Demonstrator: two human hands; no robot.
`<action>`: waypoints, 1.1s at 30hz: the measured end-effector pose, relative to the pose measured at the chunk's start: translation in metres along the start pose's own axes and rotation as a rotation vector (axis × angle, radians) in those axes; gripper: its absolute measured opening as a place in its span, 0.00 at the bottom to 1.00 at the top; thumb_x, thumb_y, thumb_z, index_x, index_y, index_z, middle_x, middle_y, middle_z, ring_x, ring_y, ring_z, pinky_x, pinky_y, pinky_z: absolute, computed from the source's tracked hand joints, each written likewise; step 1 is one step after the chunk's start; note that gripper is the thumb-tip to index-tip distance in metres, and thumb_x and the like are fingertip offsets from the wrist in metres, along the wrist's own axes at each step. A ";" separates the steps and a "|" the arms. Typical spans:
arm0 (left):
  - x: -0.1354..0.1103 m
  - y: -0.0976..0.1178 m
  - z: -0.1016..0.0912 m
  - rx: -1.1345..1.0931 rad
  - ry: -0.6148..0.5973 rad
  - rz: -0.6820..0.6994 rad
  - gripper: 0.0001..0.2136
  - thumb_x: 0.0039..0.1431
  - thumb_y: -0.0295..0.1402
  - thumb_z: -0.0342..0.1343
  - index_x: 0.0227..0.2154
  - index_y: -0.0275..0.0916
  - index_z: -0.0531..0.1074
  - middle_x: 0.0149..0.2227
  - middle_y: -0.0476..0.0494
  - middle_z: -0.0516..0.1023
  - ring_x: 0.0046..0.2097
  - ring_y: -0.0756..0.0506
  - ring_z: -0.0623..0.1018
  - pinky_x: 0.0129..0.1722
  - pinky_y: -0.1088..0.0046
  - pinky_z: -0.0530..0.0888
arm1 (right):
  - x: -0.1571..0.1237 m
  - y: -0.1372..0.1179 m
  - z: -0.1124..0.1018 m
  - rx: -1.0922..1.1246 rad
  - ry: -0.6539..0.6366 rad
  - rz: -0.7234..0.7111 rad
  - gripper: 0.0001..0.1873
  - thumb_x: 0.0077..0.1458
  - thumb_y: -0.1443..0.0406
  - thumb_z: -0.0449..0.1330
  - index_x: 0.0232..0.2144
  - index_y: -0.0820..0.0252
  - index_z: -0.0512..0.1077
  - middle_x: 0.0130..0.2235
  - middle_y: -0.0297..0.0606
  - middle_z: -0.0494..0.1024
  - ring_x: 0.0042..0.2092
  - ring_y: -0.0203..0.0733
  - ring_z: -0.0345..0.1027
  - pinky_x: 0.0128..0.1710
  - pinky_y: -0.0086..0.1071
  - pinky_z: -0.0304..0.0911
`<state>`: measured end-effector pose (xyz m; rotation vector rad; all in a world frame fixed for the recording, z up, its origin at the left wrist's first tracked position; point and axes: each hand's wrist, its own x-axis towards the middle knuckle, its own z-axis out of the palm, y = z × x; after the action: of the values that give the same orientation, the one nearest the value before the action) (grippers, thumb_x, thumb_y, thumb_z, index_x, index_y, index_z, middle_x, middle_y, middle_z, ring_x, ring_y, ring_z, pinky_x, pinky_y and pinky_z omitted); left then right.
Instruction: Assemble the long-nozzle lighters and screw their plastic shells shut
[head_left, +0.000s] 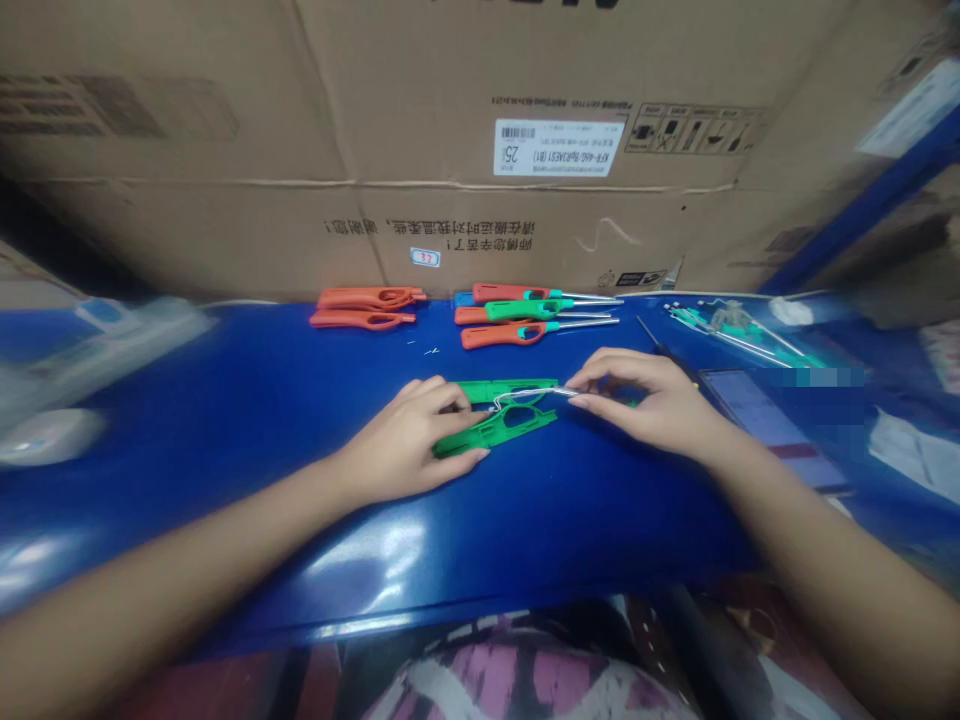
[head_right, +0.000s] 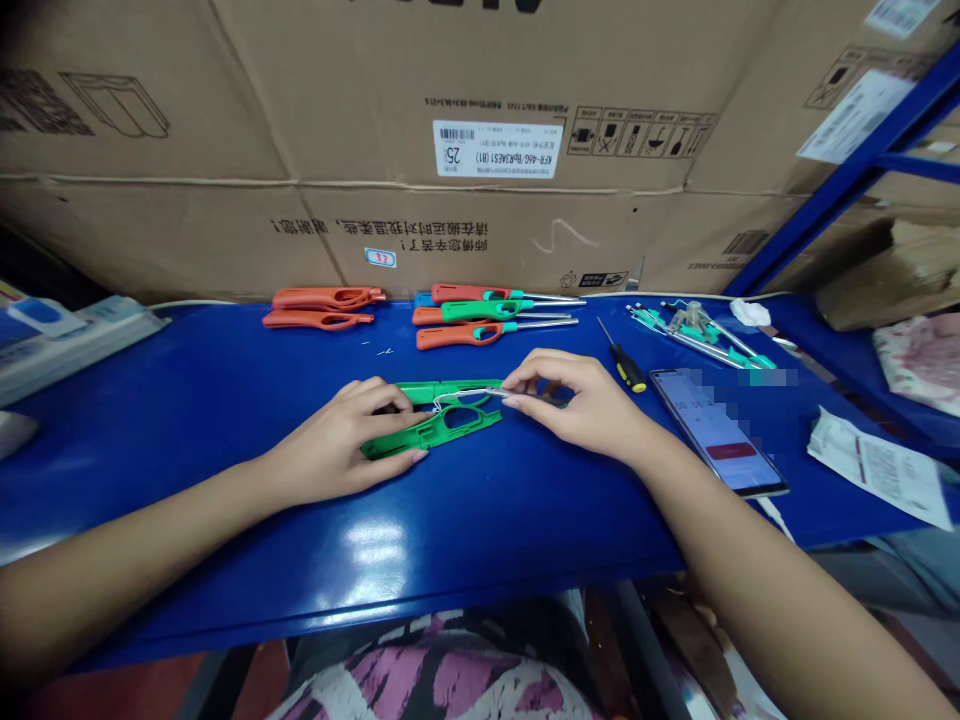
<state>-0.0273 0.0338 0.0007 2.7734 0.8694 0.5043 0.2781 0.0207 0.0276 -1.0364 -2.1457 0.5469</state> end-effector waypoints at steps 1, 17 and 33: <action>0.000 0.000 0.000 0.003 -0.011 0.001 0.17 0.65 0.43 0.56 0.52 0.42 0.75 0.43 0.41 0.74 0.44 0.42 0.72 0.44 0.63 0.67 | 0.000 0.001 0.002 -0.006 0.006 -0.005 0.07 0.59 0.61 0.63 0.37 0.57 0.78 0.35 0.38 0.79 0.35 0.38 0.71 0.34 0.31 0.67; 0.000 -0.004 0.004 -0.169 0.165 0.027 0.13 0.59 0.40 0.63 0.42 0.37 0.76 0.39 0.43 0.80 0.42 0.44 0.78 0.45 0.66 0.72 | 0.001 0.009 0.015 -0.052 -0.010 0.039 0.07 0.59 0.63 0.63 0.36 0.60 0.78 0.34 0.37 0.77 0.32 0.34 0.70 0.30 0.28 0.65; 0.000 -0.002 0.005 -0.117 0.150 0.004 0.24 0.57 0.45 0.64 0.53 0.39 0.71 0.48 0.40 0.77 0.50 0.41 0.76 0.52 0.61 0.74 | -0.002 0.001 -0.001 0.070 -0.333 0.038 0.08 0.59 0.61 0.62 0.36 0.61 0.77 0.36 0.39 0.78 0.35 0.36 0.70 0.37 0.31 0.66</action>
<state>-0.0265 0.0345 -0.0049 2.6586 0.8362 0.7471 0.2807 0.0200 0.0268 -1.0058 -2.3766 0.8576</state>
